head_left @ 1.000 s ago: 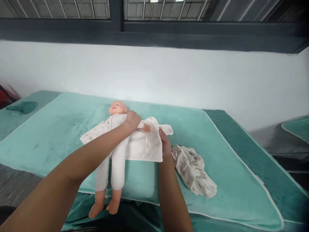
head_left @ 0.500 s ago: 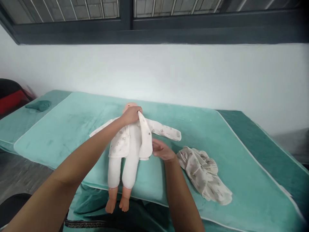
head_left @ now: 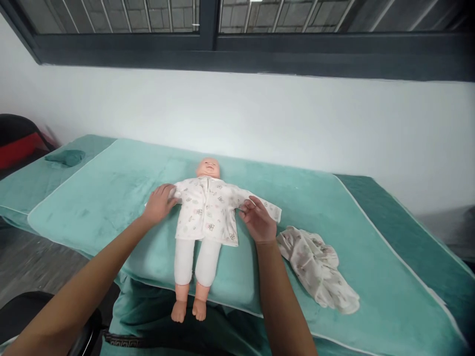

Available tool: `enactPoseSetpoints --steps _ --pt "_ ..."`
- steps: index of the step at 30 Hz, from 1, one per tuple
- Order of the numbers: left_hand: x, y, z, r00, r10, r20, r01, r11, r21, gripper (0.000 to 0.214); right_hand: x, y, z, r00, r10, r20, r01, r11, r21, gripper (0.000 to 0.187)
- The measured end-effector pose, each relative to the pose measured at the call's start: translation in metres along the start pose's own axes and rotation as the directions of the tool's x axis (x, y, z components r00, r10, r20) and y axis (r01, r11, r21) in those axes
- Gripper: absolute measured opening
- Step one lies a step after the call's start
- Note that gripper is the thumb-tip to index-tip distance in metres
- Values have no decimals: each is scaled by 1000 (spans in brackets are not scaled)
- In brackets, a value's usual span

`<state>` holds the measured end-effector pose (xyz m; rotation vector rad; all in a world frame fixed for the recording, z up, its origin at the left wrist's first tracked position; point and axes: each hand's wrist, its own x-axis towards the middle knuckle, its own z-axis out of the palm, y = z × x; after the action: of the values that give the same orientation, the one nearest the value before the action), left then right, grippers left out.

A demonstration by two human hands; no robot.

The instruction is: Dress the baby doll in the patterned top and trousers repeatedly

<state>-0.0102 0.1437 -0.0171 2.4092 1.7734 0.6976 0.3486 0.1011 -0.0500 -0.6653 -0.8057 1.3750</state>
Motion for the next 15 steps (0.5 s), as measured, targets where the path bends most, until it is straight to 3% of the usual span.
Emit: enactPoseSetpoints --steps 4,6,10,13,15 --pt "-38 -29 0 995 -85 43 75 978 195 53 2 0 -1 986 -97 -138 101 995 20 25" --pt "-37 -39 -4 993 -91 68 73 968 241 48 2 0 -2 979 -121 -164 121 993 -10 23" --pt "-17 -56 -14 995 30 99 -56 961 271 44 3 0 -5 979 -105 -177 107 994 0 22" --pt "-18 -59 -11 998 47 -42 -32 950 310 46 6 5 -3 981 -56 -185 55 998 -13 18" --pt "-31 -51 -1 986 62 -153 -16 958 286 45 7 11 1 969 -86 -233 48 985 -164 24"
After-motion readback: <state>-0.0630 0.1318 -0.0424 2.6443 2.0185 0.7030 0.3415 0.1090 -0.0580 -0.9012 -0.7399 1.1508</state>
